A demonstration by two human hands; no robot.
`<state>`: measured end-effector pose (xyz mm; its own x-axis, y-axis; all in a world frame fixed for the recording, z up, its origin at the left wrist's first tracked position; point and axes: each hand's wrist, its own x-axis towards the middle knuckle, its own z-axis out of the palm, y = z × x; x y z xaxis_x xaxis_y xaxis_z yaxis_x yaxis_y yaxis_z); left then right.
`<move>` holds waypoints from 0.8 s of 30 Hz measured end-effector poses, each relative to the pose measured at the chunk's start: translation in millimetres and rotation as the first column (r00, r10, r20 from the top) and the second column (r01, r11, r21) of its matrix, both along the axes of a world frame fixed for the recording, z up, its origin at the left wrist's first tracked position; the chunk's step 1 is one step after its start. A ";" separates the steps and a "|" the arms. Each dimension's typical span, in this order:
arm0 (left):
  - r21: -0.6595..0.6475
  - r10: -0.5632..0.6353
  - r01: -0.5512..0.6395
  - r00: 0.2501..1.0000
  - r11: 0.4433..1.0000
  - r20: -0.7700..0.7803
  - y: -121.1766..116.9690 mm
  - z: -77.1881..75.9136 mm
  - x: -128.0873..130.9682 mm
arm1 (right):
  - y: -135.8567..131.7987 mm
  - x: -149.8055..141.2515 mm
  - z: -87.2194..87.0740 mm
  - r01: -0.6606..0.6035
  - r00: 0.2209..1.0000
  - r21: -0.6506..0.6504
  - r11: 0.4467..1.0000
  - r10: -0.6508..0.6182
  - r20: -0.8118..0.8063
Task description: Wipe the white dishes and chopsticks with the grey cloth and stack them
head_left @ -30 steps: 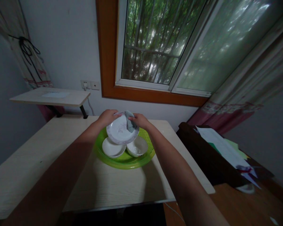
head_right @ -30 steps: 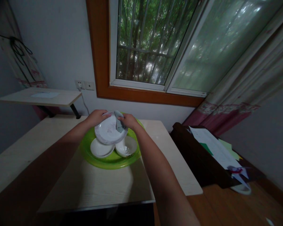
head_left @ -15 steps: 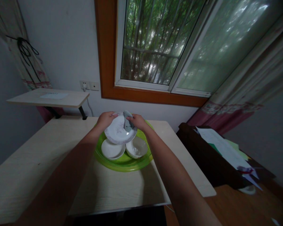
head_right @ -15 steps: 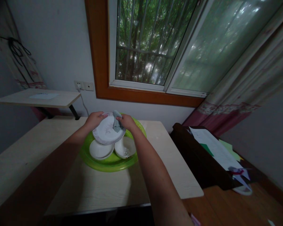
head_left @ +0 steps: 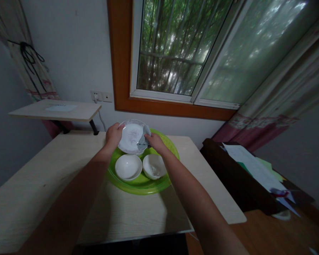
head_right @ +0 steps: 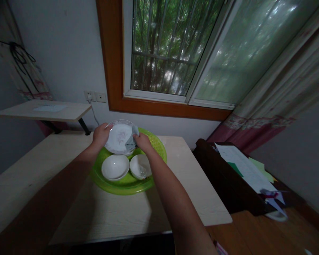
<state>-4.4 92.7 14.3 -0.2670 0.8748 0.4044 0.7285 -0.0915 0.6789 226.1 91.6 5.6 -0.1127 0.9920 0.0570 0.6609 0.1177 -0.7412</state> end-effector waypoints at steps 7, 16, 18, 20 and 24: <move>-0.014 -0.154 0.154 0.988 0.988 0.025 2.6 -11.4 -0.3 | 0.0 7.9 3.3 0.092 0.965 0.174 0.980 -0.132 0.228; -0.078 -0.389 0.410 0.900 0.909 0.197 -3.3 -14.8 8.3 | -14.8 12.3 20.9 0.094 0.901 0.327 0.940 -0.220 0.373; -0.083 -0.363 0.383 0.913 0.920 0.184 -4.9 -12.6 8.5 | -15.4 11.2 21.3 0.092 0.900 0.318 0.944 -0.215 0.379; -0.086 -0.328 0.344 0.931 0.935 0.158 -5.3 -10.6 8.3 | -14.6 10.2 20.0 0.086 0.909 0.308 0.947 -0.202 0.365; -0.074 -0.257 0.269 0.956 0.960 0.140 -3.6 -9.4 8.0 | -11.4 8.1 16.1 0.090 0.941 0.287 0.954 -0.176 0.290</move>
